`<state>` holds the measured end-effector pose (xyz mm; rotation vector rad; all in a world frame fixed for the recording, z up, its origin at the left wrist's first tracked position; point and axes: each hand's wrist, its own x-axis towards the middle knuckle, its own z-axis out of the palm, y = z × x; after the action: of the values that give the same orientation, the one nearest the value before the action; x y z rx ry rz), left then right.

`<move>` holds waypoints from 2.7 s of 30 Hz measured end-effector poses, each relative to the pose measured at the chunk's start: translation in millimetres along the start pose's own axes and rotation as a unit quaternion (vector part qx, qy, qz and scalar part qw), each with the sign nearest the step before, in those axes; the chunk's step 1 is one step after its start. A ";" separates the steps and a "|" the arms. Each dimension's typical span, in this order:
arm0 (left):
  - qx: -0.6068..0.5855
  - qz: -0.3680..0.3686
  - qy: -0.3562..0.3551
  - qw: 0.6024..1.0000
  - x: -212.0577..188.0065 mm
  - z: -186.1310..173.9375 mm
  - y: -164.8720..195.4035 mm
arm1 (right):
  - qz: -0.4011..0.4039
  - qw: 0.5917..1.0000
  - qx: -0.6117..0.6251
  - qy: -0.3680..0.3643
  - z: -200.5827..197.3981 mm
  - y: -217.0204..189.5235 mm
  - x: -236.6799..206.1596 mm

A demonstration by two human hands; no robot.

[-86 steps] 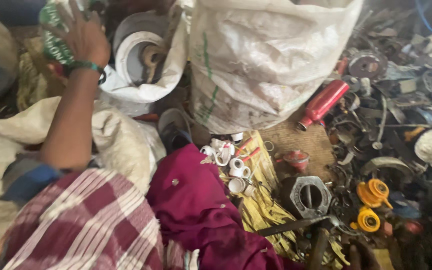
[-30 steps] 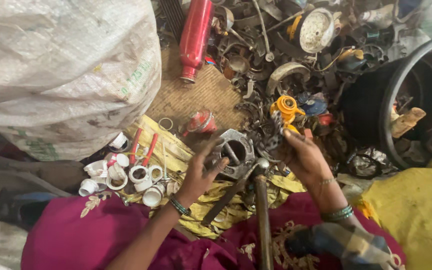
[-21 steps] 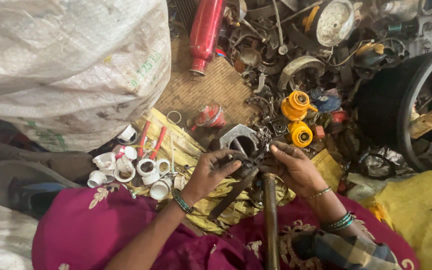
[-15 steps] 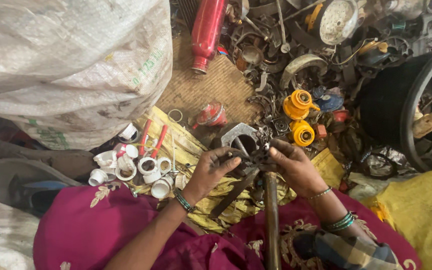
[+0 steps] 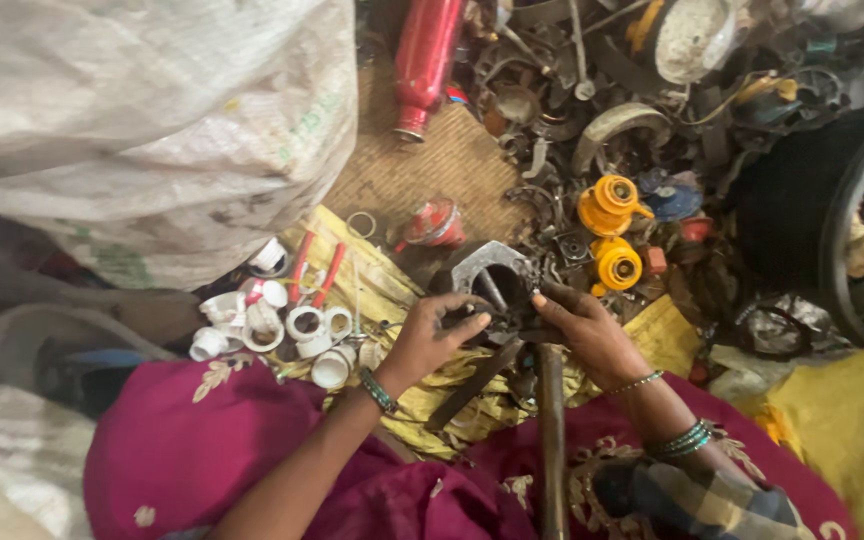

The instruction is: The person sits on the floor and uses a hammer to strike a metal part placed on a metal stand. They repeatedly adjust the part and hammer it, then pick up a blue plastic object and strike it as well.

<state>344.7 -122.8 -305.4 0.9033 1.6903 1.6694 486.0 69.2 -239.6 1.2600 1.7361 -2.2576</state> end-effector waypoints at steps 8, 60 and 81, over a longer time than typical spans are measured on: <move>0.281 -0.069 -0.048 0.956 4.0 -101.5 40.2 | -0.154 0.970 -0.185 -0.027 -9.9 -3.6 4.7; 0.550 -0.012 -0.044 0.834 0.4 -88.8 17.6 | -0.296 0.556 -0.744 0.223 -23.4 -30.9 51.9; 0.561 -0.019 -0.057 0.826 1.5 -87.9 28.8 | -0.183 0.754 -0.478 0.412 -86.2 -70.6 32.6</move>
<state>275.1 -174.5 -273.2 1.3874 2.5581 0.4037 480.1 180.5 -207.4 1.7338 2.9659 -0.4054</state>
